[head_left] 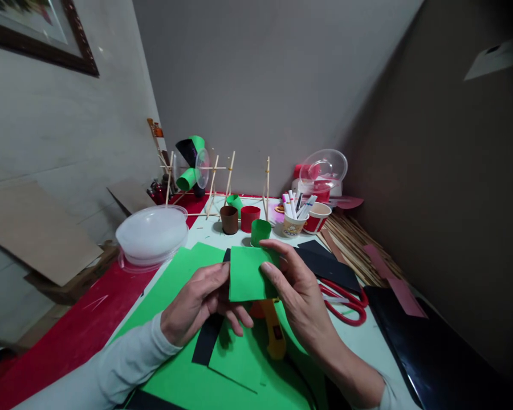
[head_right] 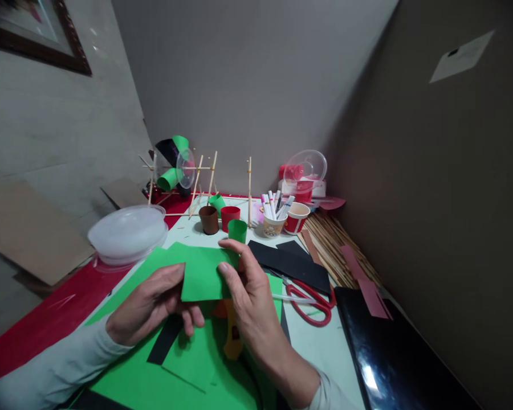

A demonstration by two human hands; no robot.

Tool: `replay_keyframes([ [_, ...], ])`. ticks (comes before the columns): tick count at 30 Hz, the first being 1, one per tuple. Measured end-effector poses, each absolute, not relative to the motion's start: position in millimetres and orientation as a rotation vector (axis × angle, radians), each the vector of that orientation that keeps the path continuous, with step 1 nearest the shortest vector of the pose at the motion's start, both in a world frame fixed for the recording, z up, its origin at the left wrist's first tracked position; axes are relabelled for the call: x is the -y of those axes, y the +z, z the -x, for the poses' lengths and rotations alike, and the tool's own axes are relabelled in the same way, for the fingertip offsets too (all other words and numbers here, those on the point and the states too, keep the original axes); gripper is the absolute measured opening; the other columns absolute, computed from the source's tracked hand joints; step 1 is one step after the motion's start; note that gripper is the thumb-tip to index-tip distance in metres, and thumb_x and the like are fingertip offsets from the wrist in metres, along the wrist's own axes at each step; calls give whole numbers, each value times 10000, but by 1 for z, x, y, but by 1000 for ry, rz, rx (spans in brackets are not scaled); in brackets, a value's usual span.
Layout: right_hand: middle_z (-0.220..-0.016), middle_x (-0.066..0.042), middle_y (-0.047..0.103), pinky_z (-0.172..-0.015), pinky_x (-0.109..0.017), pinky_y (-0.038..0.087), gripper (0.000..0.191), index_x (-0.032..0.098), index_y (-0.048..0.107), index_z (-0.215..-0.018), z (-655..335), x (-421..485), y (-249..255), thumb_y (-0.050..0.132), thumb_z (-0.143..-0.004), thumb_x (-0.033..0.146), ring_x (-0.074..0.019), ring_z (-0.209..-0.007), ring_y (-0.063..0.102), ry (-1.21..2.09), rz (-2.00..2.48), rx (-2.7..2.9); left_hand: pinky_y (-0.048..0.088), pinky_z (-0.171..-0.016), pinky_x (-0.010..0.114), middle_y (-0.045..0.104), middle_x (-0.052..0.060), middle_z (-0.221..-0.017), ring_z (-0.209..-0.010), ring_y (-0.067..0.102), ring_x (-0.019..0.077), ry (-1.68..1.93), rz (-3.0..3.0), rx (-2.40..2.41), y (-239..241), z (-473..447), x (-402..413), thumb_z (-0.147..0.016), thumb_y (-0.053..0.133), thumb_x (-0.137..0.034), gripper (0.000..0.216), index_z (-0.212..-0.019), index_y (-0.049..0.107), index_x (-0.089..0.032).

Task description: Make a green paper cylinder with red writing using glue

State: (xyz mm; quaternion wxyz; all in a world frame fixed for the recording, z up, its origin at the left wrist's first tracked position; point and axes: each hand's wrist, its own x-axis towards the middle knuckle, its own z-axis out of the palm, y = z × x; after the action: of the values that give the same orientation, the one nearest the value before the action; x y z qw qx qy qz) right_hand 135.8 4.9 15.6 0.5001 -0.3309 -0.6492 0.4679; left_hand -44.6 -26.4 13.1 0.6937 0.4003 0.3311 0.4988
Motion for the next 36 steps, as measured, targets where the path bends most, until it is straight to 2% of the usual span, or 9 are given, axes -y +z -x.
replay_keyframes([
  [5,-1183,-18,647,-909,-264,449,268,277,619,-1242,-137,-5,11,568,-993,363,-175,-1068,599,1077,816,1613,642,-561,320,797,113,-796,-662,788,272,1104,-863,-675,11,45,24,-888,702,-415,324,-1019,700,-119],
  [10,-1307,-16,661,-980,-264,445,302,287,610,-1282,-137,-5,10,556,-1002,386,-174,-1173,607,1041,838,1660,655,-654,361,807,153,-848,-734,798,290,1108,-848,-625,12,46,25,-937,641,-413,337,-1070,698,-108],
  [14,-1343,-32,659,-1006,-292,464,358,280,598,-1318,-139,-2,14,512,-1012,444,-204,-1242,596,959,897,1715,653,-707,360,806,142,-899,-790,799,296,1127,-834,-628,14,46,25,-930,670,-341,254,-1020,705,-106],
  [18,-1290,-36,693,-958,-279,503,367,272,618,-1284,-139,0,15,456,-1024,476,-203,-1155,655,920,919,1782,655,-689,375,802,143,-853,-765,795,284,1140,-820,-643,12,47,25,-945,637,-380,297,-1002,723,-101],
  [23,-1437,-25,615,-914,-252,520,407,300,523,-1396,-139,-3,12,489,-1021,452,-200,-1249,613,888,910,1776,655,-647,365,801,148,-955,-770,787,273,1142,-824,-659,9,50,22,-898,679,-361,314,-1064,757,-106],
  [28,-1321,-12,689,-1046,-326,466,297,332,642,-1282,-139,-1,15,509,-1018,367,-218,-1257,602,803,832,1885,650,-631,364,789,135,-899,-740,767,257,1155,-816,-719,11,51,20,-801,769,-335,292,-985,774,-109],
  [31,-1386,-34,641,-1103,-422,419,262,354,728,-1176,-138,0,17,569,-975,296,-275,-1395,471,705,753,1942,640,-611,348,704,40,-673,-619,701,189,1205,-793,-782,14,51,21,-749,813,-334,215,-747,729,-136],
  [33,-1438,-50,592,-1085,-452,432,287,349,769,-1107,-138,0,16,571,-944,219,-295,-1441,408,672,702,1963,622,-584,324,592,-23,-547,-530,635,151,1228,-776,-828,15,52,21,-709,847,-338,280,-623,651,-158],
  [36,-1502,-75,527,-1113,-493,402,350,304,803,-1057,-138,0,14,563,-872,126,-308,-1458,374,632,645,1969,573,-565,253,608,-27,-583,-536,607,121,1259,-753,-893,20,52,22,-694,874,-365,313,-647,640,-162],
])
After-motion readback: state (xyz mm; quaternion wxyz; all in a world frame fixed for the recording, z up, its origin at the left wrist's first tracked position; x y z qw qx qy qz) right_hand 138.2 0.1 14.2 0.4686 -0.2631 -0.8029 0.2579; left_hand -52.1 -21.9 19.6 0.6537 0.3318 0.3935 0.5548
